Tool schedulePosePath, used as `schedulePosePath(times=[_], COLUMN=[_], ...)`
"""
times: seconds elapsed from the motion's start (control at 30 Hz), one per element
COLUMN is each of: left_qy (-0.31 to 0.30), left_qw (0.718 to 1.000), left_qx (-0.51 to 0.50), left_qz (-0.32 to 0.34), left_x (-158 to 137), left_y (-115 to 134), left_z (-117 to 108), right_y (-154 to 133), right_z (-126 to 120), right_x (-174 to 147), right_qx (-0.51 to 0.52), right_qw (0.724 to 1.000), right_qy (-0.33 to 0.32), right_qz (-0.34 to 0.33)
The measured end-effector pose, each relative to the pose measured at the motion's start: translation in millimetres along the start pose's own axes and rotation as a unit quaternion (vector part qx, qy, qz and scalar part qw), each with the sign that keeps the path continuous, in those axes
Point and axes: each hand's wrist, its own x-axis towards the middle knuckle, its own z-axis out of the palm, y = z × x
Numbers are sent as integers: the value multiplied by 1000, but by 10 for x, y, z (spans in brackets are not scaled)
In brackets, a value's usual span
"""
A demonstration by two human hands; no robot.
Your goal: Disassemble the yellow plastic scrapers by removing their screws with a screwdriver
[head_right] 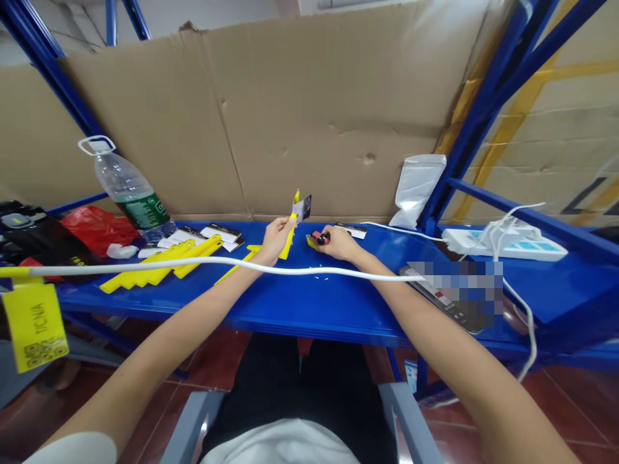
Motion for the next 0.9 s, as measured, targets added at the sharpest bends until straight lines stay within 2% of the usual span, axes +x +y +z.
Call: schedulePosePath(times=[0.13, 0.27, 0.5, 0.67, 0.77, 0.9], left_qy=[31, 36, 32, 44, 50, 53], left_qw=[1000, 999, 999, 999, 998, 996], left_qx=[1, -1, -9, -16, -27, -58], left_qz=[5, 9, 0, -1, 6, 31], left_x=[17, 19, -14, -3, -6, -10], left_y=[27, 51, 93, 124, 143, 175], left_z=[-34, -33, -4, 31, 41, 44], right_y=[-34, -14, 302, 492, 417, 107], right_z=[0, -59, -314, -393, -331, -145], right_x=[-19, -45, -43, -32, 121, 530], right_qx=[0, -21, -107, -123, -96, -12], right_qw=[1000, 1000, 990, 985, 991, 999], right_qy=[-1, 0, 45, 32, 27, -1], right_qz=[-20, -19, 75, 115, 94, 53])
